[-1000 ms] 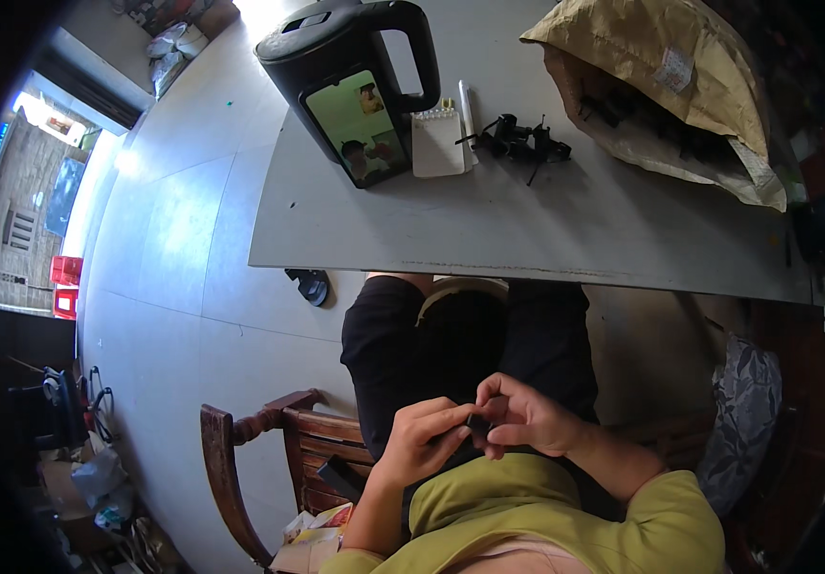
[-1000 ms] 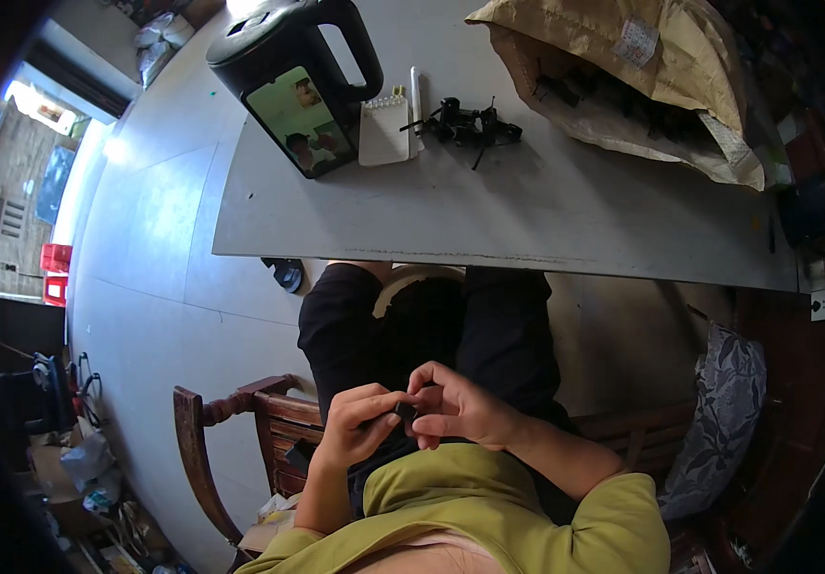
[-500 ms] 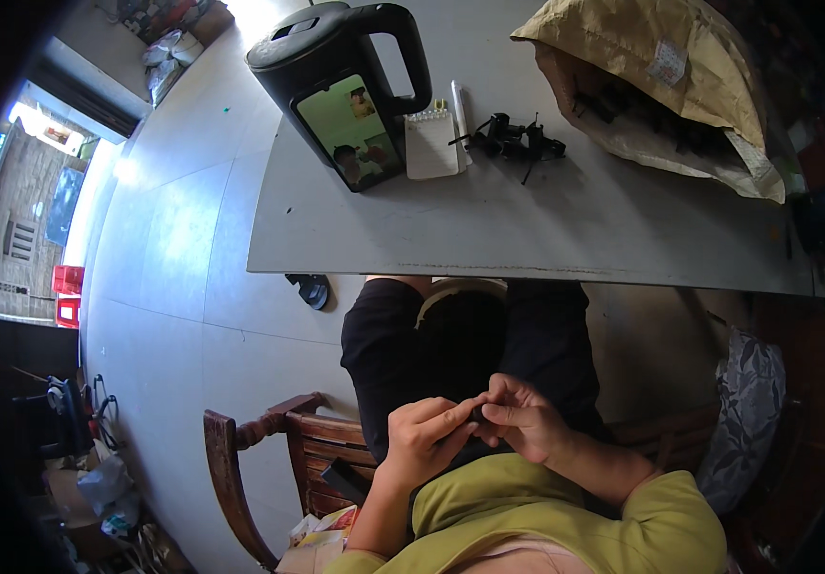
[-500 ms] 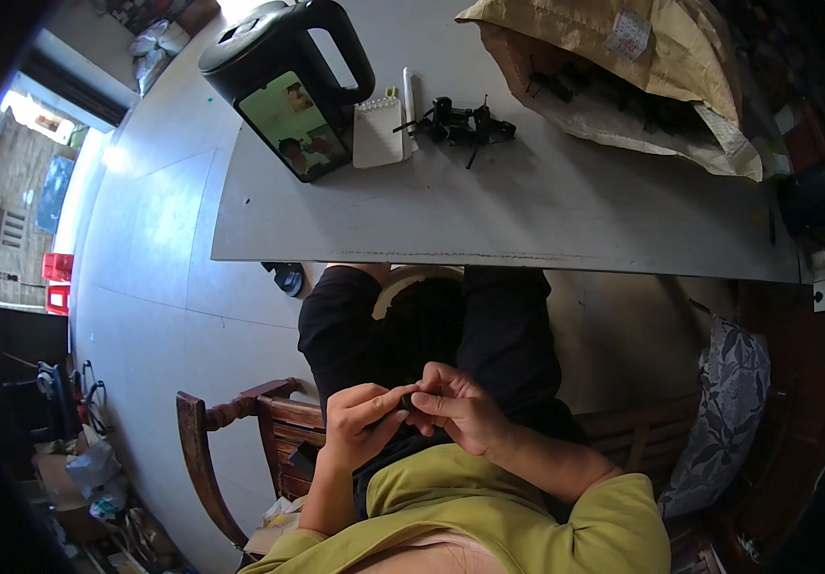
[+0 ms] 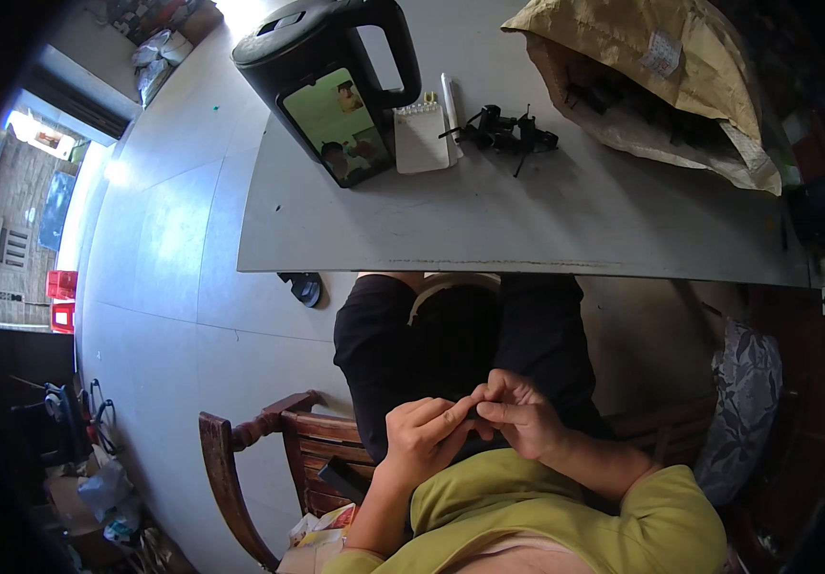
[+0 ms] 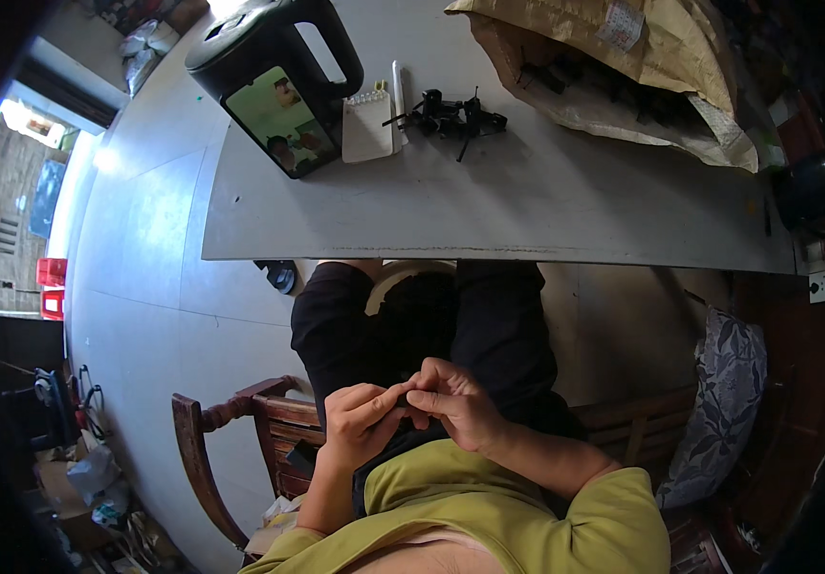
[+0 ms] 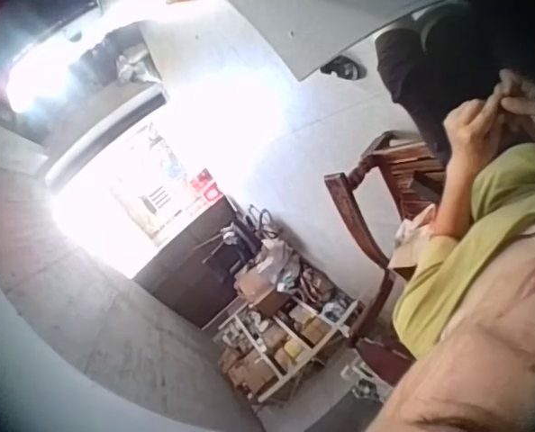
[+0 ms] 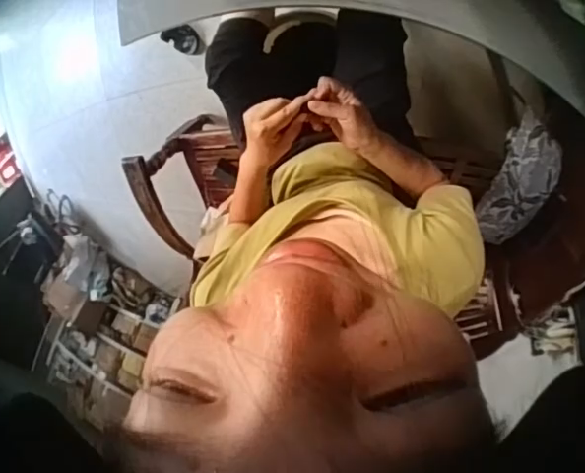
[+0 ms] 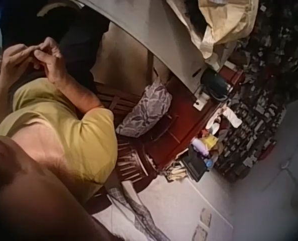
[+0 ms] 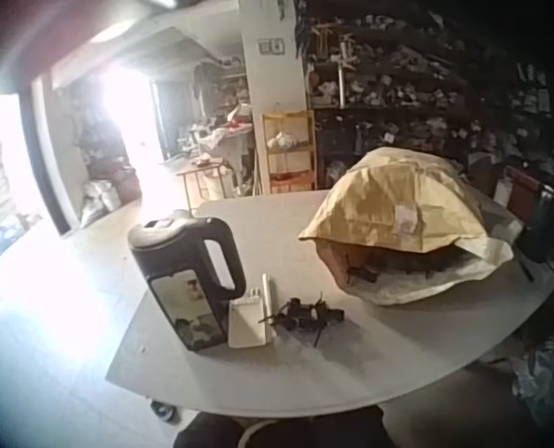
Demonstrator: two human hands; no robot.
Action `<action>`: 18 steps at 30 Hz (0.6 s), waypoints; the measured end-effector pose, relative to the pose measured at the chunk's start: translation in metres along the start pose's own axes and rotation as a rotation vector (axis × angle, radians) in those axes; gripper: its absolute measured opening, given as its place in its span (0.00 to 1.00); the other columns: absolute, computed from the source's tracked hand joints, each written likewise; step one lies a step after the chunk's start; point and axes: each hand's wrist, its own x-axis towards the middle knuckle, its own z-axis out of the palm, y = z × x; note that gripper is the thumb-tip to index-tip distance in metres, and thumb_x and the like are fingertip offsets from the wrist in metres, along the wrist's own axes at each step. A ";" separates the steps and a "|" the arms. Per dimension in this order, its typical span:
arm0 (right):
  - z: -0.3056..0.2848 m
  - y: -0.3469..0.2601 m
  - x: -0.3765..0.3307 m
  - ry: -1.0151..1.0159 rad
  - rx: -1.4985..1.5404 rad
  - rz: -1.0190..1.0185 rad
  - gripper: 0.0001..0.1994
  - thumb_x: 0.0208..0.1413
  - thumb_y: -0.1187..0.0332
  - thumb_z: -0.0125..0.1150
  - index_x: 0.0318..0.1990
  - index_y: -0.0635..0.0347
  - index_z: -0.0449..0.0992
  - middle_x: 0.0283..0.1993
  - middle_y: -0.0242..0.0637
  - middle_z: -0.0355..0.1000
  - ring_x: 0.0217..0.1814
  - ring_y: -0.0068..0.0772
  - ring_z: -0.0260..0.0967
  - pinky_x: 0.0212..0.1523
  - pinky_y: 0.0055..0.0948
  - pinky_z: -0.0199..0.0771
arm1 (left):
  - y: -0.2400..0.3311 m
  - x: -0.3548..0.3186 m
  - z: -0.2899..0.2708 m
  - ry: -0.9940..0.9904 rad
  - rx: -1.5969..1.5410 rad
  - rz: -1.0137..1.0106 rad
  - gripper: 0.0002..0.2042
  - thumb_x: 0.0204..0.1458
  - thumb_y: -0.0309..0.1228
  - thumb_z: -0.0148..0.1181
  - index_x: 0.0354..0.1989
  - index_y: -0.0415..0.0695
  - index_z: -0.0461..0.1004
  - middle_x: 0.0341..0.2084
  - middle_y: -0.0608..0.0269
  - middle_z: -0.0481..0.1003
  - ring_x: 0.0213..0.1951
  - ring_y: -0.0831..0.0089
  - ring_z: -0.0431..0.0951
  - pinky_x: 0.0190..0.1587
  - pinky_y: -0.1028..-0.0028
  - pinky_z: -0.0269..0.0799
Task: The recorder is assembling small black plastic components from a bag onto a table.
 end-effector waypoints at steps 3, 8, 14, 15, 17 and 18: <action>0.002 0.002 0.000 0.011 0.007 -0.015 0.06 0.52 0.78 0.56 0.28 0.56 0.65 0.33 0.33 0.69 0.27 0.25 0.66 0.26 0.22 0.67 | 0.003 0.000 0.005 0.051 0.003 0.023 0.18 0.35 0.22 0.62 0.41 0.40 0.76 0.17 0.63 0.70 0.17 0.69 0.69 0.20 0.75 0.63; 0.000 0.003 0.005 -0.003 0.095 0.029 0.05 0.53 0.75 0.55 0.29 0.56 0.65 0.33 0.33 0.69 0.26 0.23 0.64 0.26 0.20 0.65 | 0.003 0.000 0.006 0.075 0.004 0.002 0.18 0.35 0.20 0.62 0.39 0.39 0.76 0.17 0.63 0.70 0.17 0.69 0.71 0.19 0.75 0.65; 0.000 -0.015 0.009 -0.040 -0.199 0.019 0.05 0.56 0.72 0.54 0.35 0.56 0.63 0.30 0.29 0.65 0.28 0.21 0.64 0.28 0.19 0.65 | -0.001 0.008 0.012 0.097 -0.010 -0.049 0.17 0.36 0.20 0.62 0.39 0.40 0.76 0.18 0.62 0.71 0.18 0.68 0.72 0.20 0.75 0.65; 0.000 -0.019 0.009 -0.038 -0.199 0.019 0.05 0.56 0.72 0.54 0.35 0.56 0.63 0.30 0.29 0.65 0.28 0.21 0.64 0.28 0.19 0.65 | -0.002 0.009 0.016 0.091 -0.019 -0.075 0.16 0.36 0.20 0.62 0.39 0.41 0.76 0.18 0.62 0.71 0.18 0.68 0.72 0.21 0.75 0.66; 0.000 -0.025 0.008 0.013 -0.356 -0.008 0.07 0.57 0.70 0.54 0.34 0.55 0.62 0.29 0.25 0.62 0.28 0.16 0.63 0.29 0.16 0.65 | -0.003 0.010 0.019 0.086 -0.030 -0.104 0.16 0.37 0.20 0.62 0.39 0.41 0.76 0.19 0.62 0.71 0.19 0.68 0.72 0.21 0.75 0.66; -0.003 -0.025 0.008 0.014 -0.357 -0.008 0.07 0.57 0.70 0.54 0.34 0.55 0.62 0.29 0.25 0.62 0.28 0.16 0.63 0.29 0.16 0.65 | -0.003 0.010 0.019 0.072 -0.039 -0.122 0.16 0.38 0.20 0.62 0.39 0.42 0.76 0.20 0.62 0.71 0.19 0.68 0.72 0.21 0.74 0.66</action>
